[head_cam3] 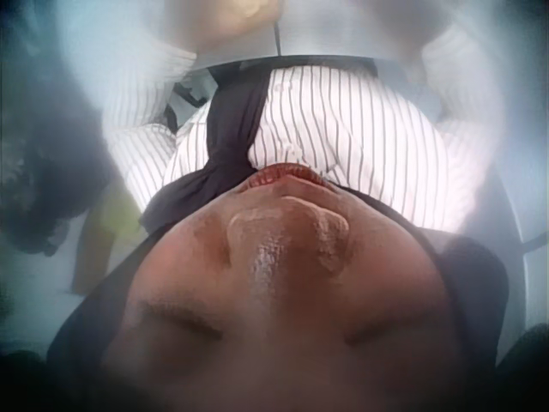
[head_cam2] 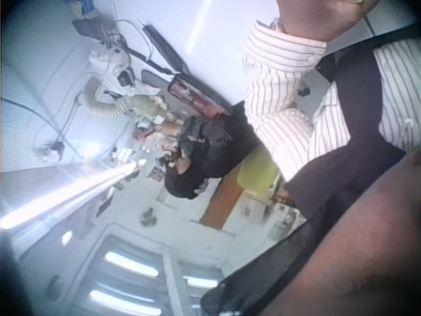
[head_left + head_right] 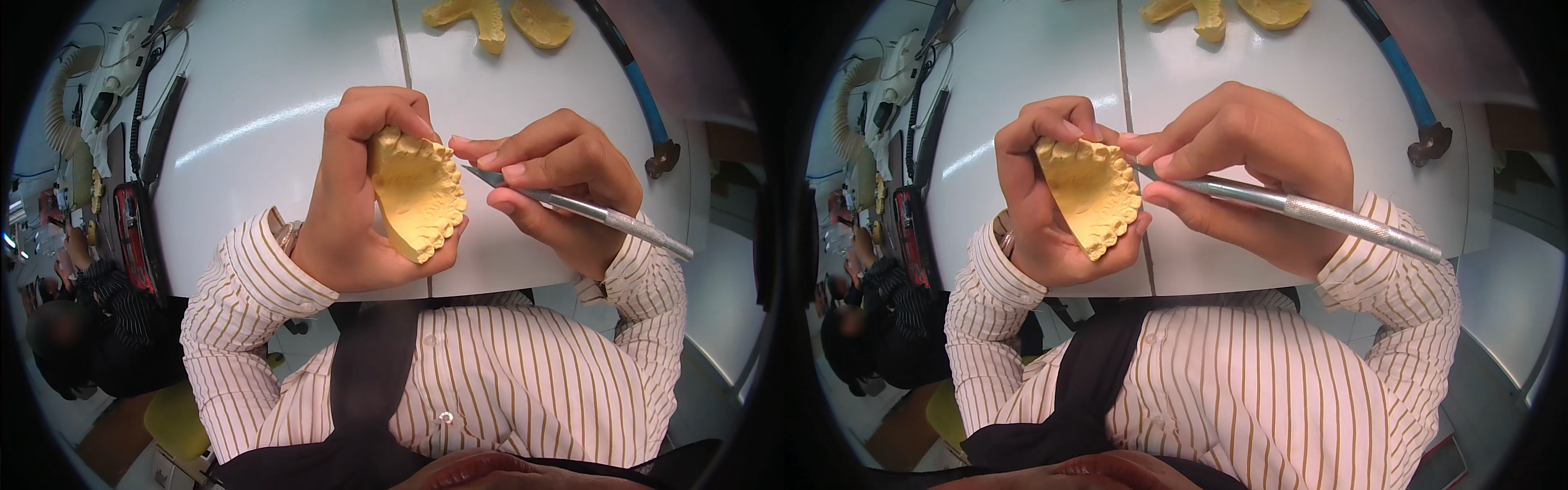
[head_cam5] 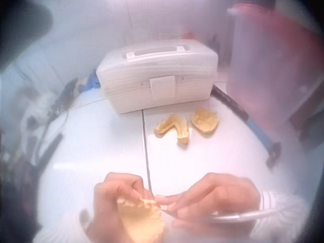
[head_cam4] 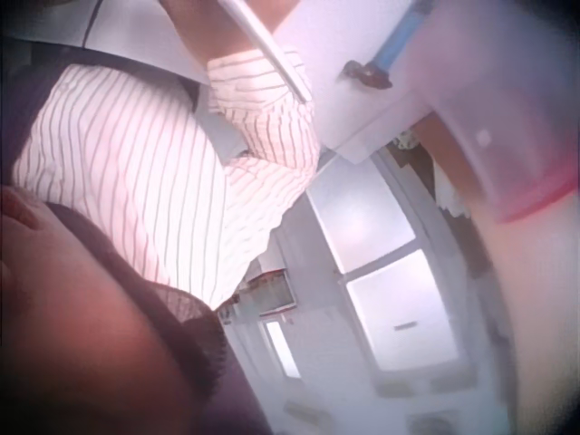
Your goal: The person carves a yellow dental mold using a metal carving tool, carefully shaping the edges and inner surfaces. They then switch to a blue pen to mark specific areas on the mold while holding it in their left hand.
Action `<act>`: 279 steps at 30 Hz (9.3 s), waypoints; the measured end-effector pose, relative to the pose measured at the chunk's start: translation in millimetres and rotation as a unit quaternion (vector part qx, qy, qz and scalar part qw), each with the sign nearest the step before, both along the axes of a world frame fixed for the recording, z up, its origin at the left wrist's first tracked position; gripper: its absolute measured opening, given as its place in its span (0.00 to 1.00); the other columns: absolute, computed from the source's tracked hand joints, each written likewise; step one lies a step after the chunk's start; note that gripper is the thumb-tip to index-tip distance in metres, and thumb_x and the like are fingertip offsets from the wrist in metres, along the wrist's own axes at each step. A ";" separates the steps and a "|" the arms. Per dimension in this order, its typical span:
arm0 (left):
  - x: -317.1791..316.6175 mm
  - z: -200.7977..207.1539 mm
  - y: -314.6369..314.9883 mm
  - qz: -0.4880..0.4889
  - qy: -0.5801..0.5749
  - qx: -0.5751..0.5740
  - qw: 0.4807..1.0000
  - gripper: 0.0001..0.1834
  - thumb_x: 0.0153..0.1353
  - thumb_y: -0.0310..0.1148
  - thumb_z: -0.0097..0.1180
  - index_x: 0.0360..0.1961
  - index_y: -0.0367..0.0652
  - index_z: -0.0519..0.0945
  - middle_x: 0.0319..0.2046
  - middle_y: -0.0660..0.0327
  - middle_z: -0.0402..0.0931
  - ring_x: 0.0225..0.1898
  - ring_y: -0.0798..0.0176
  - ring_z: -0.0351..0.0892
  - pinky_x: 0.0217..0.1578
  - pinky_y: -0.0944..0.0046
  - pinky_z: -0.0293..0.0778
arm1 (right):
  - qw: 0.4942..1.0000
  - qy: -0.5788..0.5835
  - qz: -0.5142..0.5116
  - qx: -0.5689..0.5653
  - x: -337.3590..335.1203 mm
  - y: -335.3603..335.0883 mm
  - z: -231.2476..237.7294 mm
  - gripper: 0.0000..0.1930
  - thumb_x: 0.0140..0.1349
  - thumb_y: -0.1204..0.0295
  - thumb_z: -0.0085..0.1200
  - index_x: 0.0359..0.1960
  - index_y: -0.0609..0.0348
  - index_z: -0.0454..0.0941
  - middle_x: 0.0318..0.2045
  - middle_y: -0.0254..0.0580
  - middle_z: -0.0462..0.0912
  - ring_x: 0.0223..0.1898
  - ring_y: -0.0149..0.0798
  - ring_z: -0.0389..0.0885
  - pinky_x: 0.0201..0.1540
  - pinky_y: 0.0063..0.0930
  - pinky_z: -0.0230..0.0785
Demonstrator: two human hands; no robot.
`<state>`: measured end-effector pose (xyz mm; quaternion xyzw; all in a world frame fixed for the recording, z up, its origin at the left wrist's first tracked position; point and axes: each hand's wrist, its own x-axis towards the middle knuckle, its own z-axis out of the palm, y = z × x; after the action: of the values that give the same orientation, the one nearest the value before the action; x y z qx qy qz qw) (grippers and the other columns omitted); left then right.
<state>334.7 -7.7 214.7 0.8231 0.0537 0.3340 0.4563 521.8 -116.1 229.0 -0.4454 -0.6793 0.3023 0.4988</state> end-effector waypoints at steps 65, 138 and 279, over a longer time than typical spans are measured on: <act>0.3 -0.9 0.2 -0.023 -0.036 0.080 0.996 0.44 0.37 0.34 0.73 0.49 0.39 0.54 0.45 0.50 0.58 0.41 0.62 0.64 0.40 0.63 0.77 | 0.995 -0.005 0.030 0.092 -5.8 -0.3 -2.4 0.13 0.50 0.83 0.60 0.37 0.65 0.72 0.33 0.48 0.75 0.39 0.38 0.81 0.48 0.46 0.76; -0.4 2.9 0.8 -0.036 -0.036 0.068 0.996 0.45 0.37 0.34 0.74 0.51 0.40 0.55 0.45 0.48 0.59 0.41 0.63 0.64 0.41 0.63 0.77 | 0.995 0.020 0.016 0.094 -9.0 0.9 -2.3 0.12 0.51 0.83 0.60 0.35 0.64 0.71 0.33 0.50 0.76 0.36 0.38 0.81 0.46 0.46 0.77; -2.6 13.8 -2.3 -0.034 0.030 0.005 0.999 0.42 0.33 0.31 0.76 0.46 0.41 0.58 0.41 0.51 0.61 0.40 0.64 0.68 0.45 0.61 0.74 | 0.996 0.051 0.019 0.074 -7.2 -0.2 5.5 0.11 0.51 0.85 0.59 0.35 0.66 0.72 0.32 0.51 0.75 0.37 0.41 0.82 0.48 0.47 0.76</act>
<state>332.1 -9.9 228.6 0.8364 0.0376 0.2938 0.4612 514.6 -116.3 234.5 -0.3783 -0.6817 0.2834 0.5584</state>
